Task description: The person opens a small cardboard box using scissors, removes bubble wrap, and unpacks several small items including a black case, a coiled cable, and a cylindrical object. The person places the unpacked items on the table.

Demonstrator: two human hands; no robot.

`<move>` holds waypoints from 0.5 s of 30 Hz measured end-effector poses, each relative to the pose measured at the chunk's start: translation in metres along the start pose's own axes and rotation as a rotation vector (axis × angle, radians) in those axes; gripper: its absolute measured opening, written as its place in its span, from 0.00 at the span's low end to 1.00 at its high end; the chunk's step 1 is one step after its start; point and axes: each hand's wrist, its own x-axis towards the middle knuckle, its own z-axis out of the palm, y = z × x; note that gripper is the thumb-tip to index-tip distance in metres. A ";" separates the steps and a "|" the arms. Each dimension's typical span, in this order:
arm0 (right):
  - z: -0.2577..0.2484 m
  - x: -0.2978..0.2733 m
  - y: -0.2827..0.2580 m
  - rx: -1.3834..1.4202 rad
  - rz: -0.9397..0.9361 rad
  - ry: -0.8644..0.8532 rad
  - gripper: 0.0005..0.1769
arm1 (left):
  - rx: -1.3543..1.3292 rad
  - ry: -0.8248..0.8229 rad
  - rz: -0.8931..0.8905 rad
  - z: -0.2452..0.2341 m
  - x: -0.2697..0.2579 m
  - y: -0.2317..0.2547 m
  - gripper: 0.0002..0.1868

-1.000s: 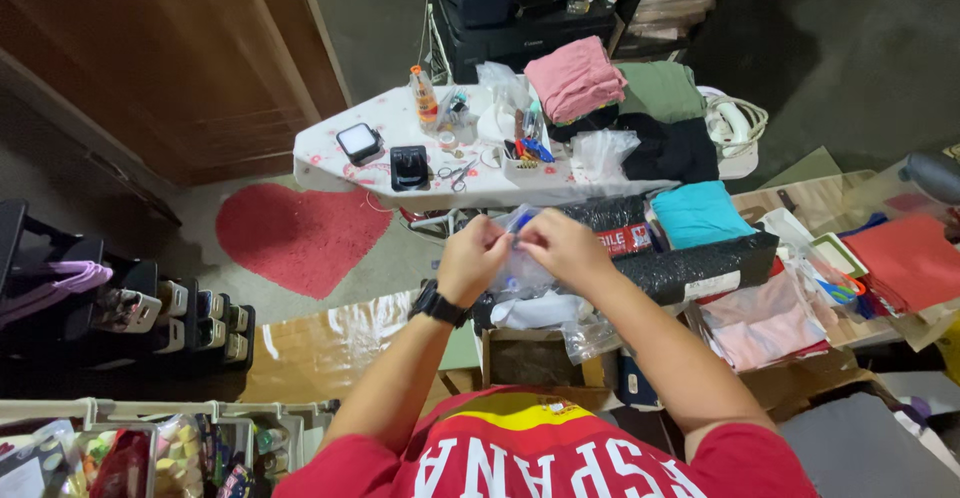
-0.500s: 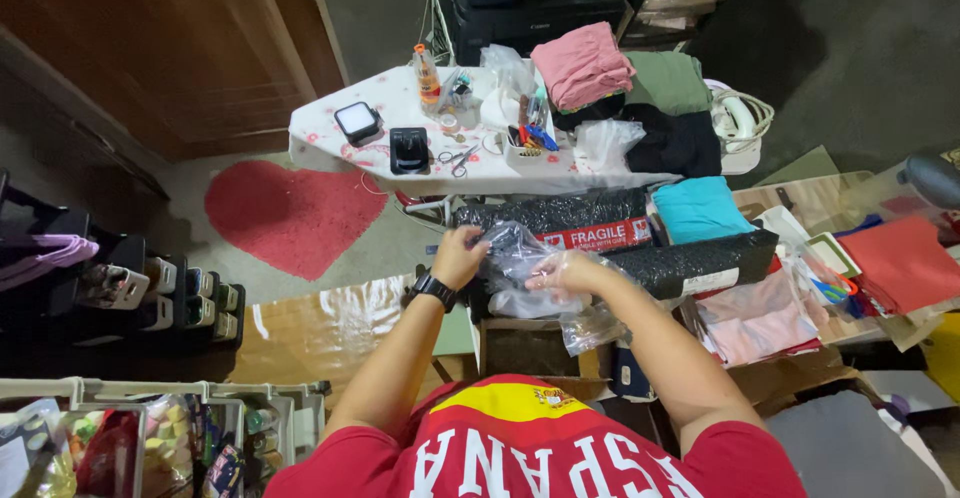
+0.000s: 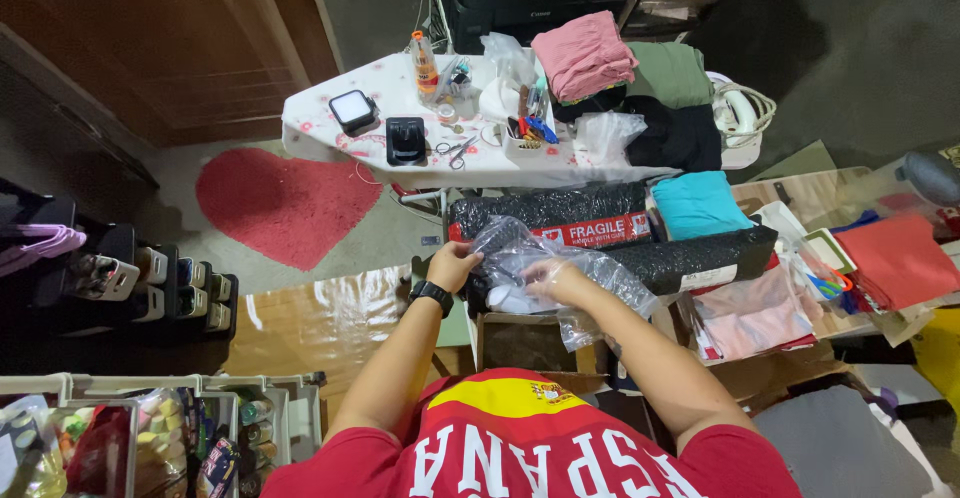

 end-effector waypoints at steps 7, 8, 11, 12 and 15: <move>-0.004 0.003 -0.006 0.104 0.111 0.095 0.20 | -0.324 -0.008 -0.160 -0.004 -0.008 0.028 0.15; -0.005 0.002 -0.009 0.097 0.124 0.100 0.22 | -0.405 -0.017 -0.187 -0.004 -0.009 0.033 0.14; -0.006 0.002 -0.014 0.135 0.048 0.114 0.23 | -0.428 0.039 -0.070 -0.005 -0.013 0.050 0.14; -0.007 0.003 -0.015 0.156 0.003 0.119 0.24 | -0.327 0.116 0.085 -0.007 -0.015 0.055 0.13; -0.011 0.009 -0.020 0.157 -0.023 0.196 0.25 | -0.045 0.306 0.414 -0.012 -0.022 0.072 0.13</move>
